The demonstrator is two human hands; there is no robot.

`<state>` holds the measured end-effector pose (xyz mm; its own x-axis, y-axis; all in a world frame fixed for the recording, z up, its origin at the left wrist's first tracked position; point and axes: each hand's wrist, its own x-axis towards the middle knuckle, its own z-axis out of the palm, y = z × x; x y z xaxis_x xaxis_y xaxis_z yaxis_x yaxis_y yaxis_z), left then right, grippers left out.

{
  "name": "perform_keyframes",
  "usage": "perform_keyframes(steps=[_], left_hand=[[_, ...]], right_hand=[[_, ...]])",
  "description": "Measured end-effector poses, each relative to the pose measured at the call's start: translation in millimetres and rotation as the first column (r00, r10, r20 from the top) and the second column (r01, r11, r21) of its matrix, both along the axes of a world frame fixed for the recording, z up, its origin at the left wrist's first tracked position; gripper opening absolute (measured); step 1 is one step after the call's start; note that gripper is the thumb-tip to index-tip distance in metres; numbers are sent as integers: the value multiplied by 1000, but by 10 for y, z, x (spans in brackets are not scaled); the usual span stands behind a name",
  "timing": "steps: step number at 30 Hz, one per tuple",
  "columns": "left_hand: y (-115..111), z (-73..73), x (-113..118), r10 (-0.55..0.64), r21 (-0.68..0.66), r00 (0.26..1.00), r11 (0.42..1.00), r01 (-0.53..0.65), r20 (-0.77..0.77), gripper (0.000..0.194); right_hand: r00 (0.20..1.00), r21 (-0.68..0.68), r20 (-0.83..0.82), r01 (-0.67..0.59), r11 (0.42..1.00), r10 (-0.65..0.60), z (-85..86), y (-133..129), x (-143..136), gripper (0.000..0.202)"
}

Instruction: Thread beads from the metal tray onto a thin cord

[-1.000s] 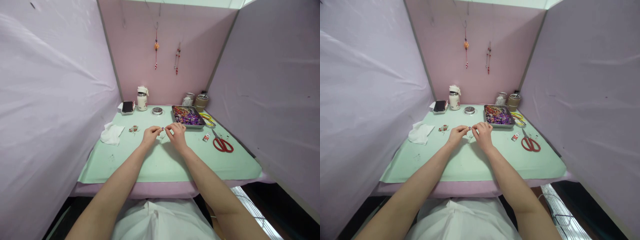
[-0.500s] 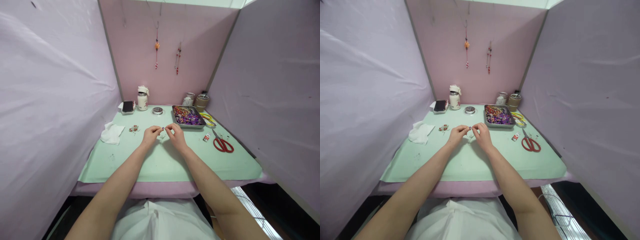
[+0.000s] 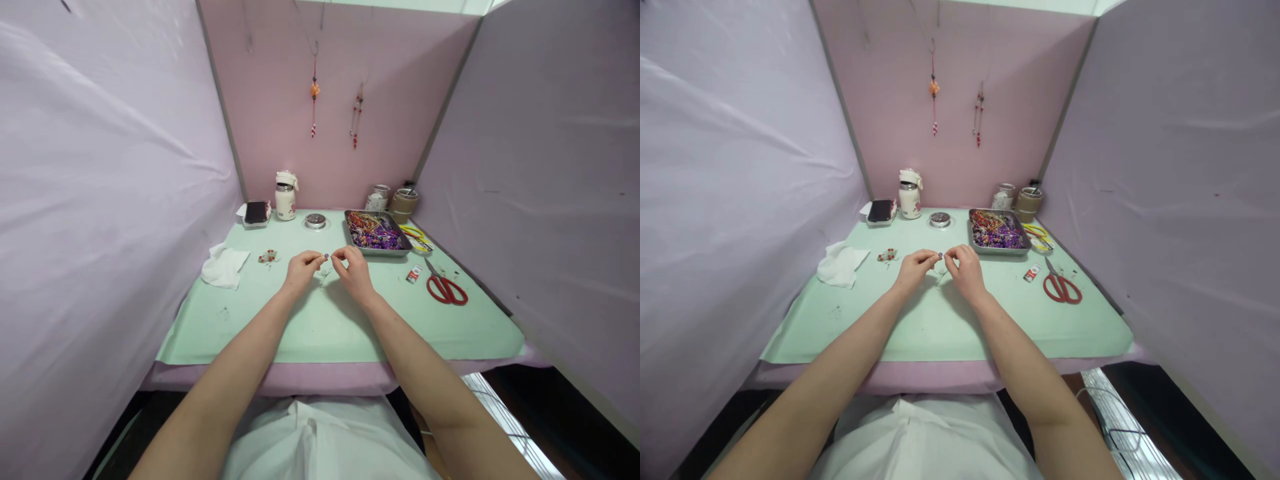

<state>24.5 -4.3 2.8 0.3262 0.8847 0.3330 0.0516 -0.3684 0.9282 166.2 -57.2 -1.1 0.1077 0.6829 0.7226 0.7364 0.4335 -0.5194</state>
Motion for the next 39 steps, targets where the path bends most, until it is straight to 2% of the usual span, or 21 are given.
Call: perform_keyframes(steps=[15, 22, 26, 32, 39], left_hand=[[4, -20, 0, 1, 40, 1000, 999, 0, -17, 19], [-2, -15, -6, 18, 15, 1000, 1000, -18, -21, 19], [-7, -2, -8, 25, 13, 999, 1000, -25, -31, 20], [-24, 36, -2, 32, 7, 999, 999, -32, -23, 20], [-11, 16, 2, 35, 9, 999, 999, -35, -9, 20]], right_hand=[[1000, -22, -10, 5, 1000, -5, -13, 5, 3, 15], [960, -137, -278, -84, 987, 43, 7, -15, -49, 13], [945, -166, -324, -100, 981, 41, 42, -38, -94, 15], [951, -143, -307, -74, 987, 27, 17, -20, -104, 15], [974, -115, -228, -45, 992, 18, -5, -7, -100, 13]])
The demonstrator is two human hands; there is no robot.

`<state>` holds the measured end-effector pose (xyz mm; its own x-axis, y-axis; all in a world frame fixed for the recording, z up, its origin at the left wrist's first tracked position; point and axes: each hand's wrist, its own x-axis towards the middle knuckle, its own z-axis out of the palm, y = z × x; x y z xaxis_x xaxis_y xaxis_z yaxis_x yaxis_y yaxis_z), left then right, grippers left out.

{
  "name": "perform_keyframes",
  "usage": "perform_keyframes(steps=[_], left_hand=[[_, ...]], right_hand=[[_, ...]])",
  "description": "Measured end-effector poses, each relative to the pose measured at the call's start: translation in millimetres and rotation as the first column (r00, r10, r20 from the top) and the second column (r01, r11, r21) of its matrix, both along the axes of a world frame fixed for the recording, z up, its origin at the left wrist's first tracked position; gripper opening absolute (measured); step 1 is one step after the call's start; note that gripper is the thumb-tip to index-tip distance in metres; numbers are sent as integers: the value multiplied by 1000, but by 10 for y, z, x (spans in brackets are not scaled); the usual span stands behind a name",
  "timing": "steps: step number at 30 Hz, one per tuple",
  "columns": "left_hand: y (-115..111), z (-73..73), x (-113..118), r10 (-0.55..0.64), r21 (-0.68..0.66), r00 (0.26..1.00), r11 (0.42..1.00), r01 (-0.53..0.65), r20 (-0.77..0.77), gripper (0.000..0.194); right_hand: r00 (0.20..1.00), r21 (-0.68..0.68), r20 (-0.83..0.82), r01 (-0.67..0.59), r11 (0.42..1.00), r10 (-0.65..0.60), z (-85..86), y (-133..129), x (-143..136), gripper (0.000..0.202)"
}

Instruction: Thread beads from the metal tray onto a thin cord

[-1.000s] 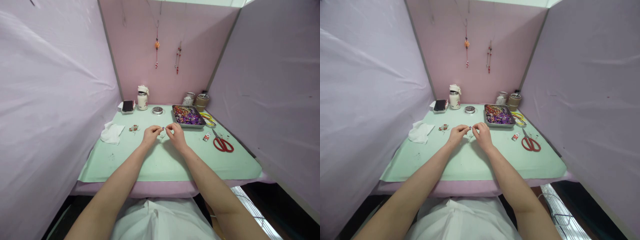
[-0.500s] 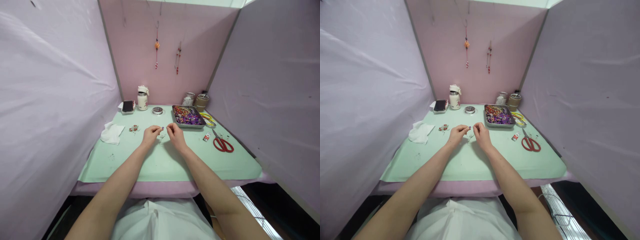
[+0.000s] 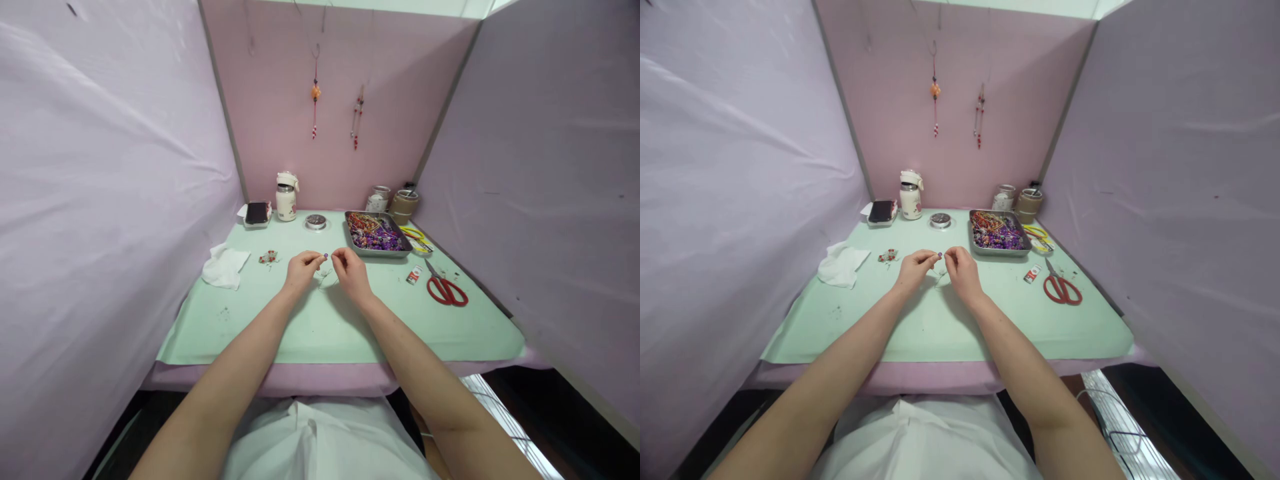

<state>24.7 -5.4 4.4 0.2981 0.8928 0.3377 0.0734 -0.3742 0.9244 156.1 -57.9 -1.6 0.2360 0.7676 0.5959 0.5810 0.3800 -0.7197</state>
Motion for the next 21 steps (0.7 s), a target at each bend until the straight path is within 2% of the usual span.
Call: perform_keyframes(steps=[4, 21], left_hand=[[-12, 11, -5, -5, -11, 1000, 1000, 5, 0, 20], [-30, 19, -1, -19, -37, 1000, 999, 18, -3, 24]], right_hand=[[999, -1, 43, 9, 1000, -9, -8, 3, -4, 13], [1000, -1, 29, 2, 1000, -2, -36, 19, 1, 13]])
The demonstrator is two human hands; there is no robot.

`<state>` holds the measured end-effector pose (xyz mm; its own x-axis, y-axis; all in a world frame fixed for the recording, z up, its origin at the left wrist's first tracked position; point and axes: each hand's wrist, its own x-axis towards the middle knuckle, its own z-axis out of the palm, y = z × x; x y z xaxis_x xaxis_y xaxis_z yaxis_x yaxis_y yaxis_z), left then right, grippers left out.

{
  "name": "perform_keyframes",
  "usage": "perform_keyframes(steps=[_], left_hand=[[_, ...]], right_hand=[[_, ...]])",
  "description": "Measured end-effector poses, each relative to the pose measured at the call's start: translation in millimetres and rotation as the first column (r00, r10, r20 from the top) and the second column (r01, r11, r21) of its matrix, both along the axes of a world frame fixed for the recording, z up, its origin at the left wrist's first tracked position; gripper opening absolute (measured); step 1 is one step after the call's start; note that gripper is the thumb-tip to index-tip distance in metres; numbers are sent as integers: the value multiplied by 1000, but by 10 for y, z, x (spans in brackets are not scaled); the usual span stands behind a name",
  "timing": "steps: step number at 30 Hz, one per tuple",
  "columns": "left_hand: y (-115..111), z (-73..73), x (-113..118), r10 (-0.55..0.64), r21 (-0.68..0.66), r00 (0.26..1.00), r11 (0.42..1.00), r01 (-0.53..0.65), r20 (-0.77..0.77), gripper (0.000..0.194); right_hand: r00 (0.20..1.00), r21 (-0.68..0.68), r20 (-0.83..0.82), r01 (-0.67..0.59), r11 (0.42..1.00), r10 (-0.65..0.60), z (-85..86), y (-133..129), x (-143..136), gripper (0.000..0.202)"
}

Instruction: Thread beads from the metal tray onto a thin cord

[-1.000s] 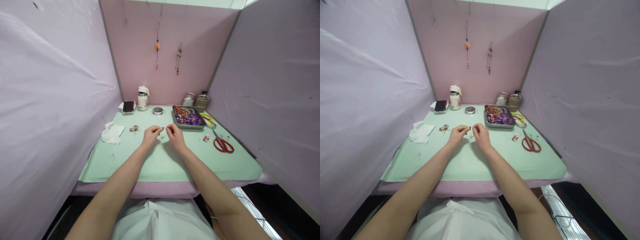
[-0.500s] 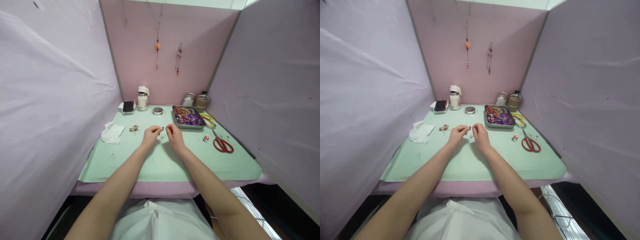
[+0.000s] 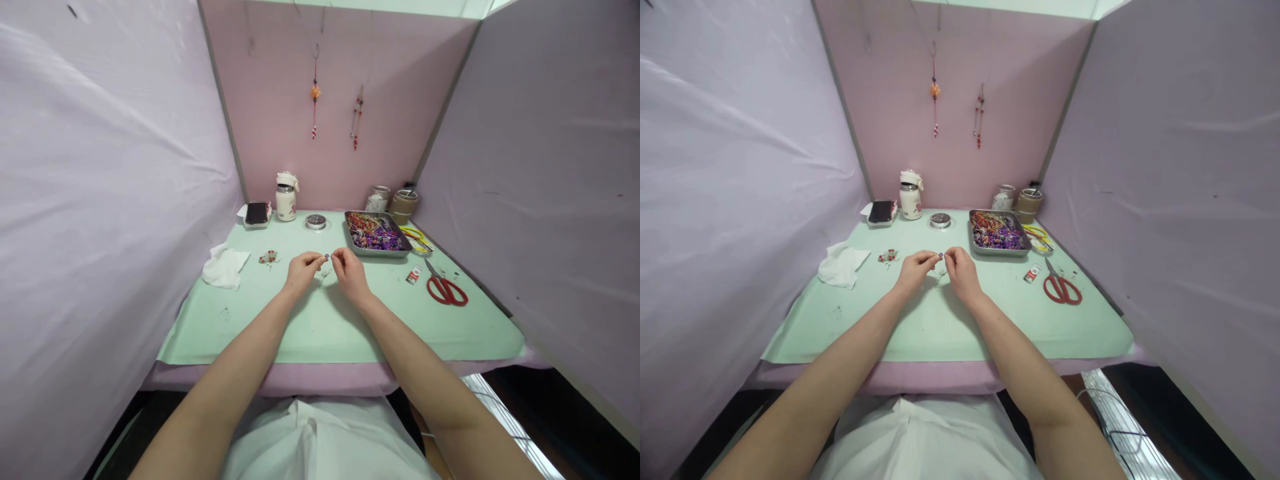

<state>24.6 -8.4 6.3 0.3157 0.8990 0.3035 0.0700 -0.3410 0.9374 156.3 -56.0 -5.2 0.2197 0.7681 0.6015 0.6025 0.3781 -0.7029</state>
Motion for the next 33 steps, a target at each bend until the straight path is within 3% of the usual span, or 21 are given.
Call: perform_keyframes(steps=[33], left_hand=[[12, -16, 8, -11, 35, 1000, 999, 11, 10, 22]], right_hand=[[1000, -7, 1, 2, 1000, -2, -34, 13, 11, 14]])
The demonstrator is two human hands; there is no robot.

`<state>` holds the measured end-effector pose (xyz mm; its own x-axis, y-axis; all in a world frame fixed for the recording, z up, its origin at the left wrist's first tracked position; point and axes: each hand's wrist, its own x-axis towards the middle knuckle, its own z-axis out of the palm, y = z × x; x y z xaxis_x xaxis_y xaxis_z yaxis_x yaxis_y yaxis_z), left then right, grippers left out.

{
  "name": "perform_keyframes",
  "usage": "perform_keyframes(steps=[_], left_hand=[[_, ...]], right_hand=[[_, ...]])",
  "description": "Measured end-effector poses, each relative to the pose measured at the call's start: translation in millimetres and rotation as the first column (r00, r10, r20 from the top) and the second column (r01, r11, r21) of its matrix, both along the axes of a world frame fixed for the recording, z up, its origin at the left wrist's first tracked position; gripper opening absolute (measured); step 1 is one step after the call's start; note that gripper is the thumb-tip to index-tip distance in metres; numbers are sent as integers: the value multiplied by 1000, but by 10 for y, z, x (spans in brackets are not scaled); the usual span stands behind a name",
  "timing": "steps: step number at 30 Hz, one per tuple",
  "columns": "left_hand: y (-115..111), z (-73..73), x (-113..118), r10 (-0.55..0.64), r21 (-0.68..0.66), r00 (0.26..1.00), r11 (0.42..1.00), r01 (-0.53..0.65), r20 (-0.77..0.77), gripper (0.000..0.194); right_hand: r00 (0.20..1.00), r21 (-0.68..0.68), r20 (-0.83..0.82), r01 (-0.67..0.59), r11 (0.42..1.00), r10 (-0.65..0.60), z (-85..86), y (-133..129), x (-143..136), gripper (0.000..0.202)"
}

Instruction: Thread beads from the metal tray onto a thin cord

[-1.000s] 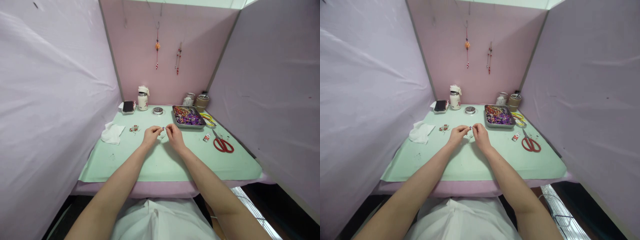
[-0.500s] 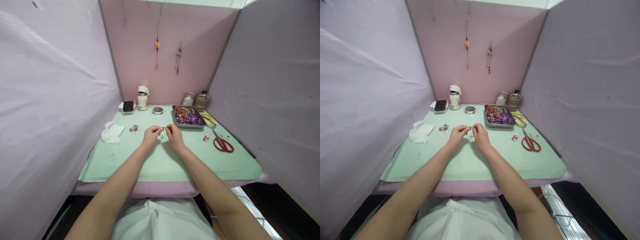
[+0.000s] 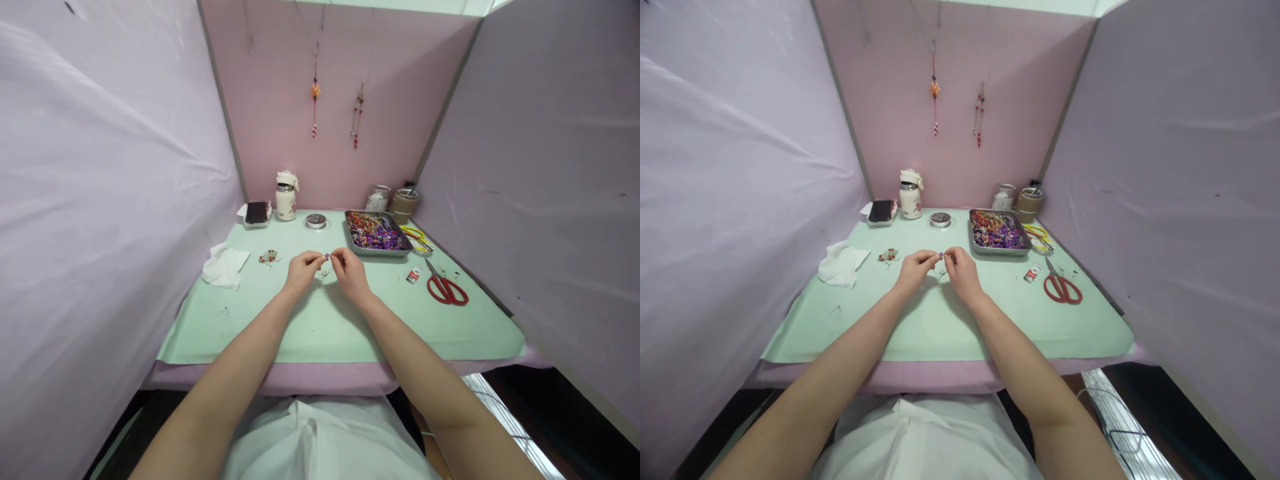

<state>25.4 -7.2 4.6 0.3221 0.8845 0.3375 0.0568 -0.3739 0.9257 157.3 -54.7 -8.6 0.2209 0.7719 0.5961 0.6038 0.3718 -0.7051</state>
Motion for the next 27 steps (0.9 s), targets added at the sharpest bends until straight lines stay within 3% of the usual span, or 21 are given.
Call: perform_keyframes(steps=[12, 27], left_hand=[[-15, 8, -1, 8, 13, 1000, 1000, -7, -26, 20], [1, -21, -10, 3, 152, 998, 988, 7, -64, 20]], right_hand=[[999, -10, 47, 6, 1000, -6, 11, -6, 4, 14], [997, -49, 77, 9, 999, -5, 3, -1, 15, 15]])
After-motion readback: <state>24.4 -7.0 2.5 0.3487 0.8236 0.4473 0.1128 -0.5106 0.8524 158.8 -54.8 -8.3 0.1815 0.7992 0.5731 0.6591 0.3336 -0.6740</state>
